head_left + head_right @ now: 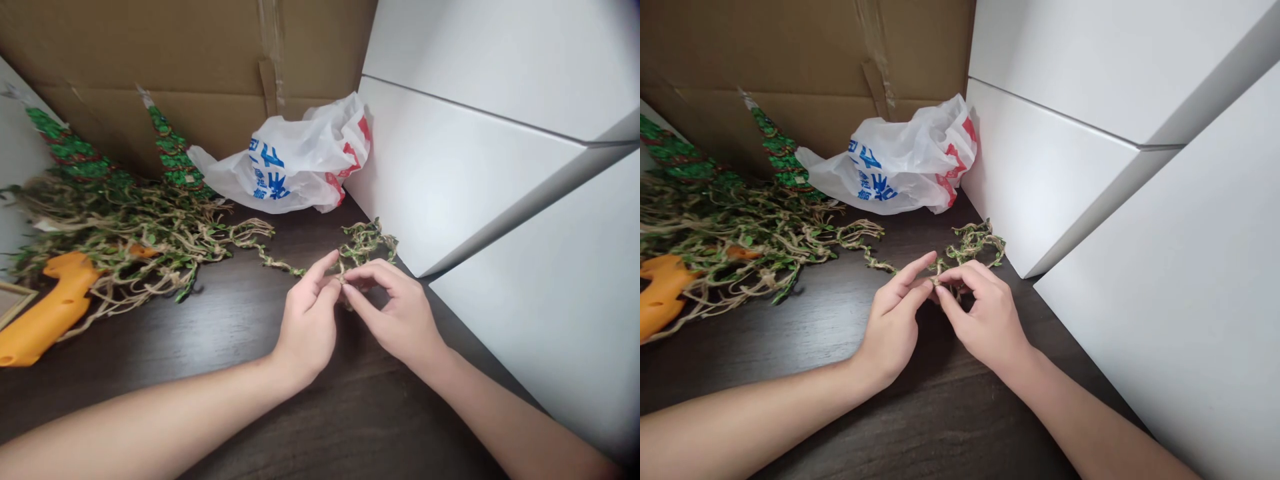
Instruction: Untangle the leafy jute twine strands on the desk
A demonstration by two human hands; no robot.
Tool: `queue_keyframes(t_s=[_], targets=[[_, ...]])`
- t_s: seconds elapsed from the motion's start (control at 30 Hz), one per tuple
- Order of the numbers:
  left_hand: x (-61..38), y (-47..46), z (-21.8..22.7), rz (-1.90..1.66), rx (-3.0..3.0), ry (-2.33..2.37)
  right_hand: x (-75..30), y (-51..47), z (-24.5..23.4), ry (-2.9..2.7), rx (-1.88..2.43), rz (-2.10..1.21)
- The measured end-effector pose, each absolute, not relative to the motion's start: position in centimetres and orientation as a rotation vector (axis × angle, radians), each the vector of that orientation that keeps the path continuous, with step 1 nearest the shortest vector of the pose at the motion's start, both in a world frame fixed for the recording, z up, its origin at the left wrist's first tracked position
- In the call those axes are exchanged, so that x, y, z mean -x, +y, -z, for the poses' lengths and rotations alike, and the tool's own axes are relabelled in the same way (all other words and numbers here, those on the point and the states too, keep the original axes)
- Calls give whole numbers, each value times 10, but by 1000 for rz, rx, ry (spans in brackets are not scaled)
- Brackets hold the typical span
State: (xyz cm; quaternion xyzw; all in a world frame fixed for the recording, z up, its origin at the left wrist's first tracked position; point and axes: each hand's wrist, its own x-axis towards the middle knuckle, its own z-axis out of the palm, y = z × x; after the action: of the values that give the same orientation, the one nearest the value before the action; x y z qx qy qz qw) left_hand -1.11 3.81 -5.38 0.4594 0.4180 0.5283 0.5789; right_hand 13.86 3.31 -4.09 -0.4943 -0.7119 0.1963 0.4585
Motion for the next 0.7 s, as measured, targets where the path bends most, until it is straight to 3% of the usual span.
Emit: queue_keyframes(t_s=[0.7], targets=[[11, 39, 51, -1255, -1356, 1163, -138, 40, 45, -1263, 1164, -950]])
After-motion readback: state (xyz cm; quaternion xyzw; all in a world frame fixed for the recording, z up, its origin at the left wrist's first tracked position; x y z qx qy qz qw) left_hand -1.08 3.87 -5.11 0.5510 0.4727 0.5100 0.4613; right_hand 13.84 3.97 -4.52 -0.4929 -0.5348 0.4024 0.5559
